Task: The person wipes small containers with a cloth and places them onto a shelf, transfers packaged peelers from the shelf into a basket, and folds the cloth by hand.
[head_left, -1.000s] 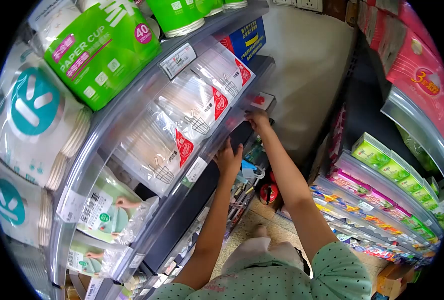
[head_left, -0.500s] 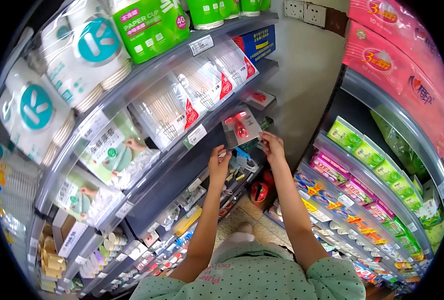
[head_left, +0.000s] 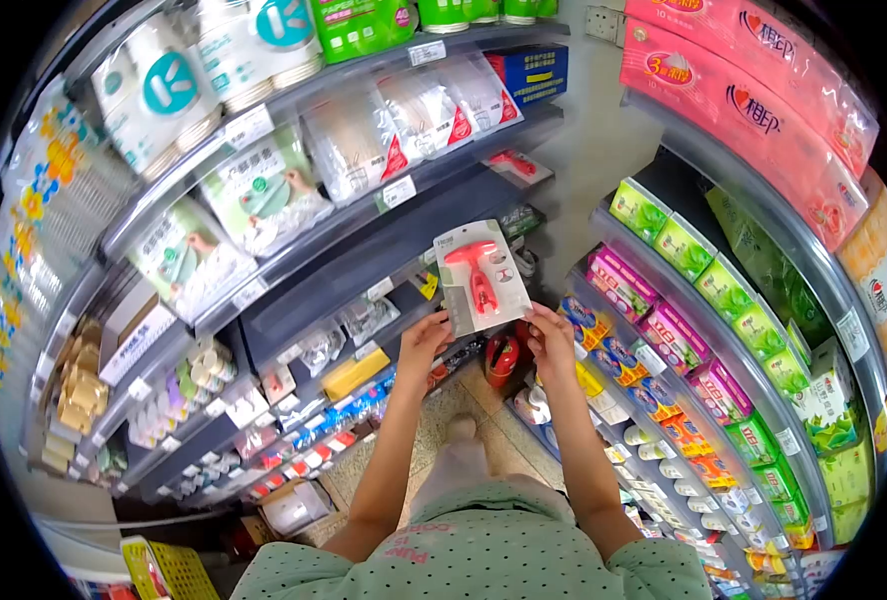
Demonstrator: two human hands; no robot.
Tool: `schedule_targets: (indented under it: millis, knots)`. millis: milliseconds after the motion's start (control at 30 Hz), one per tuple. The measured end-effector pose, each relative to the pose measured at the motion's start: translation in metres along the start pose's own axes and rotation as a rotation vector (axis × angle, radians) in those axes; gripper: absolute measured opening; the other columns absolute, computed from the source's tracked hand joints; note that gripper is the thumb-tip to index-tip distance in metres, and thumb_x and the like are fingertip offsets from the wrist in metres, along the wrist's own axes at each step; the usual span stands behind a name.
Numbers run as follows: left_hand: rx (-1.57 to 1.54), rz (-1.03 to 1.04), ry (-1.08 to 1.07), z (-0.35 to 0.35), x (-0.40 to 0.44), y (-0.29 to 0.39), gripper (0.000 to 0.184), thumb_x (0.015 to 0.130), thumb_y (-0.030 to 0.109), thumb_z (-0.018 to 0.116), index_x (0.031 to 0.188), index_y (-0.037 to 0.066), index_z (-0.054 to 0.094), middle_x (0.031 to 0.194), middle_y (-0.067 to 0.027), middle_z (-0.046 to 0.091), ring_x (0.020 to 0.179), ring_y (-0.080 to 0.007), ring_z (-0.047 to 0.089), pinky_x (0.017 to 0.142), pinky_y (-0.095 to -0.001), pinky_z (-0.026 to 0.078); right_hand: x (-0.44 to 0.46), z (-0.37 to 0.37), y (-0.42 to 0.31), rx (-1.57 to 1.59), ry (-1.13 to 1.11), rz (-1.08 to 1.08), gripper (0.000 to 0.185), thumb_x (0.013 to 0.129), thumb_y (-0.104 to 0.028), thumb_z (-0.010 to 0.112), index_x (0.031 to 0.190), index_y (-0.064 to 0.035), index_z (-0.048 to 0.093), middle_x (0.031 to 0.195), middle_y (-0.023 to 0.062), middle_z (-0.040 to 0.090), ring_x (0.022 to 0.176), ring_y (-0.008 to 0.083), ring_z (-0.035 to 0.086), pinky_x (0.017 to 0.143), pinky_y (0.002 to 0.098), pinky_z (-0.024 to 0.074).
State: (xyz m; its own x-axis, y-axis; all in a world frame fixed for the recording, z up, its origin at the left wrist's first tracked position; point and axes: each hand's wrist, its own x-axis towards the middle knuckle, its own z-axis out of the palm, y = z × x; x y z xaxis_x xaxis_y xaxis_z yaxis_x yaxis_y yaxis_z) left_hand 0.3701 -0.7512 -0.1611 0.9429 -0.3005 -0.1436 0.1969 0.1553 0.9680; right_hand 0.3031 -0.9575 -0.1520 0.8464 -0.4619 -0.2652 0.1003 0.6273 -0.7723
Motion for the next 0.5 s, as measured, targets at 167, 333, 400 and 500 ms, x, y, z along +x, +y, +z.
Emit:
schedule_targets:
  millis: [167,333,400,500]
  knots:
    - [-0.061,0.051,0.026,-0.01,-0.067,-0.007,0.029,0.088,0.004,0.062,0.117,0.001,0.059,0.091,-0.0044,0.067,0.084,-0.0095,0.062,0.066,-0.0196,0.045,-0.048,-0.013,0.011,-0.047,-0.092,0.031,0.02,0.081,-0.004,0.068,0.102,-0.004,0.067,0.073,-0.0066,0.058,0.057,0.0008,0.044,0.045,0.0165,0.0287]
    - [-0.048,0.12,0.117,-0.015,-0.133,0.008,0.034,0.086,-0.001,0.06,0.119,0.003,0.059,0.093,-0.0022,0.067,0.086,-0.0081,0.06,0.08,-0.0214,0.045,-0.087,-0.013,0.02,-0.083,-0.22,0.053,0.022,0.083,-0.003,0.066,0.105,-0.0005,0.065,0.067,-0.0081,0.051,0.053,-0.0007,0.036,0.044,0.0161,0.0213]
    - [-0.06,0.16,0.171,-0.017,-0.153,0.015,0.035,0.085,-0.001,0.062,0.119,0.003,0.059,0.089,-0.0016,0.067,0.082,-0.0071,0.06,0.076,-0.0211,0.045,-0.098,-0.012,0.023,-0.082,-0.269,0.06,0.023,0.083,-0.003,0.067,0.105,-0.0006,0.065,0.068,-0.0078,0.052,0.053,-0.0006,0.036,0.044,0.0166,0.0215]
    - [-0.058,0.119,0.29,-0.018,-0.187,0.032,0.035,0.084,-0.006,0.061,0.118,0.0,0.059,0.086,-0.0031,0.067,0.08,-0.0094,0.061,0.076,-0.0224,0.047,-0.114,-0.005,0.026,-0.079,-0.325,0.074,0.023,0.083,-0.002,0.067,0.105,-0.0003,0.064,0.071,-0.0065,0.054,0.054,-0.0002,0.037,0.044,0.0171,0.0225]
